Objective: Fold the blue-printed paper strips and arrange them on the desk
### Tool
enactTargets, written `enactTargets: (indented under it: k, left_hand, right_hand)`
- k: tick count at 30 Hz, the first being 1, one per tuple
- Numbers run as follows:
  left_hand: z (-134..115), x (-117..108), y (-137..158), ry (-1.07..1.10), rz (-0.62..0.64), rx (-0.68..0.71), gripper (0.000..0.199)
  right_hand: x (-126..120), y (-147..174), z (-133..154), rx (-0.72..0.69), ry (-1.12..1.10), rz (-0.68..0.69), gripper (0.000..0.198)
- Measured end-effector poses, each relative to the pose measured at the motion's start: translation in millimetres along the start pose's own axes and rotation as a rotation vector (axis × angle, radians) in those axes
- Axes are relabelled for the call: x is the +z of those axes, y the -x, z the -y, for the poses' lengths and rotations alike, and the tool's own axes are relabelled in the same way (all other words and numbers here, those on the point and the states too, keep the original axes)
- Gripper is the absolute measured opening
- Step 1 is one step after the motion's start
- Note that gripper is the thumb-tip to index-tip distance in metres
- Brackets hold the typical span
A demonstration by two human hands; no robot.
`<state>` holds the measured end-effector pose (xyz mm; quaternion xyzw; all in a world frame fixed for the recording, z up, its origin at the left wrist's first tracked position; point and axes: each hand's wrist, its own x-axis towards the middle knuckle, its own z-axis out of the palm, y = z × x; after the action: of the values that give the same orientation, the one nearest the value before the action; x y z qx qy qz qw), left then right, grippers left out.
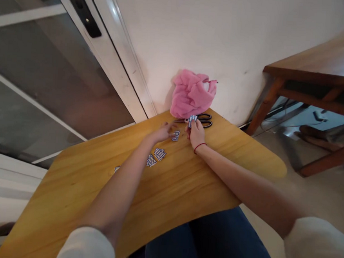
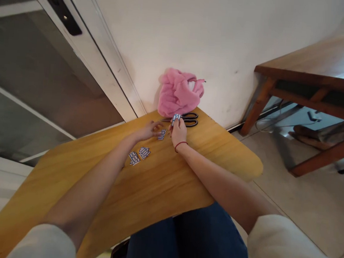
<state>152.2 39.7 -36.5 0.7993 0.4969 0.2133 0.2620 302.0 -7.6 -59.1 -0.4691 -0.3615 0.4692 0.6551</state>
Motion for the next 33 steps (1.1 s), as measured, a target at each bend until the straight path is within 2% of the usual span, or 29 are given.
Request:
enactTargets:
  k: [3,6,9,12,15,19,21,24,27,30,33]
  left_hand:
    - [-5.6,1.6,-13.0,-0.041,0.088,-0.037,0.034]
    - [-8.8,1.2,-13.1,-0.066,0.120,-0.056,0.030]
    - [-12.3,-1.3,-1.0,-0.045,0.105,-0.060,0.025]
    - [-18.6,-7.7,25.6,0.033,0.032,-0.053,0.021]
    - [-24.3,-14.6,68.6,0.275,-0.097,-0.057,0.027]
    - [-20.5,-11.5,142.4,0.492,-0.261,-0.147,0.032]
    - [-14.0,-4.4,177.8,0.496,-0.298,-0.206,0.032]
    - [-3.8,4.2,218.5,0.503,-0.343,-0.262,0.029]
    - [4.9,0.9,240.4,0.338,-0.364,-0.197,0.019]
    - [16.7,-12.8,247.8,0.054,-0.212,-0.123,0.009]
    - [31.9,-25.5,248.6,-0.100,-0.020,-0.154,0.021]
  right_hand:
    - [0.6,-1.3,-4.6,0.025,0.028,-0.005,0.025]
    - [2.0,-4.0,-11.5,0.061,0.067,0.013,0.024]
    - [1.6,-6.3,-15.9,0.063,0.095,0.054,0.023]
    - [3.0,-0.6,-17.6,0.038,0.139,0.133,0.022]
    - [10.2,22.0,-18.5,0.016,0.187,0.339,0.020]
    - [21.7,74.1,-16.1,0.001,0.229,0.804,0.027]
    - [24.0,99.4,-12.6,-0.024,0.301,0.978,0.036]
    - [26.0,125.6,-7.9,-0.169,0.554,1.165,0.044]
    - [33.2,137.8,-8.0,-0.378,0.891,1.235,0.039]
    - [46.7,140.7,-12.5,-0.575,1.125,1.291,0.037]
    - [60.1,138.2,-17.6,-0.724,1.268,1.344,0.038]
